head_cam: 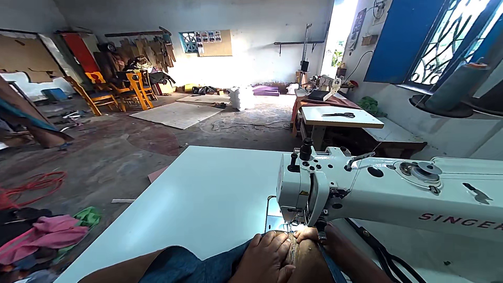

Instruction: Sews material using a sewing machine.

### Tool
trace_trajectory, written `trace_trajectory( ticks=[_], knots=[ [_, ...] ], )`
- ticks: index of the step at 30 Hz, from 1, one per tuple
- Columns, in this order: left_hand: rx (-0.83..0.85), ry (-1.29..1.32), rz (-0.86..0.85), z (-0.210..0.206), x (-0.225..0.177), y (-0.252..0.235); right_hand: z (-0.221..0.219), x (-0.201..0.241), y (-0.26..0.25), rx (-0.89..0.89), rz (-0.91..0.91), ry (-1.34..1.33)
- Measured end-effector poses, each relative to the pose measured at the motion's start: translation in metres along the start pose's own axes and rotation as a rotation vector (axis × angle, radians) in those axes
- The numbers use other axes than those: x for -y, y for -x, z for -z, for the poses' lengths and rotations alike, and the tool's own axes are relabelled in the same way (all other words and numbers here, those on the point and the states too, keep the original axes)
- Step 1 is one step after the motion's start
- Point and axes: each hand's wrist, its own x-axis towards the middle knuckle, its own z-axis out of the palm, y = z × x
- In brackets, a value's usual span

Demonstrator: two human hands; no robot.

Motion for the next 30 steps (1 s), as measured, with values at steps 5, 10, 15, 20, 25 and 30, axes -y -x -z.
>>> trace_trajectory(
  ticks=[5,10,15,20,25,30],
  knots=[
    [0.045,0.022,0.029,0.003,0.001,-0.005,0.004,0.008,-0.002,0.007,-0.073,0.022],
    [0.101,0.031,0.041,0.007,0.001,-0.010,0.003,0.003,-0.002,0.025,-0.120,0.026],
    [0.015,0.045,0.019,0.004,-0.004,-0.003,0.023,0.027,-0.002,0.117,-0.165,-0.092],
    [0.033,0.060,0.027,0.006,-0.004,-0.004,0.024,0.031,-0.002,0.137,-0.182,-0.087],
    [0.027,0.059,0.034,0.003,-0.002,-0.005,-0.003,0.000,0.002,0.031,-0.084,0.010],
    [0.065,0.051,0.049,0.004,0.001,-0.010,-0.005,0.000,-0.001,0.044,-0.166,0.022]
  ],
)
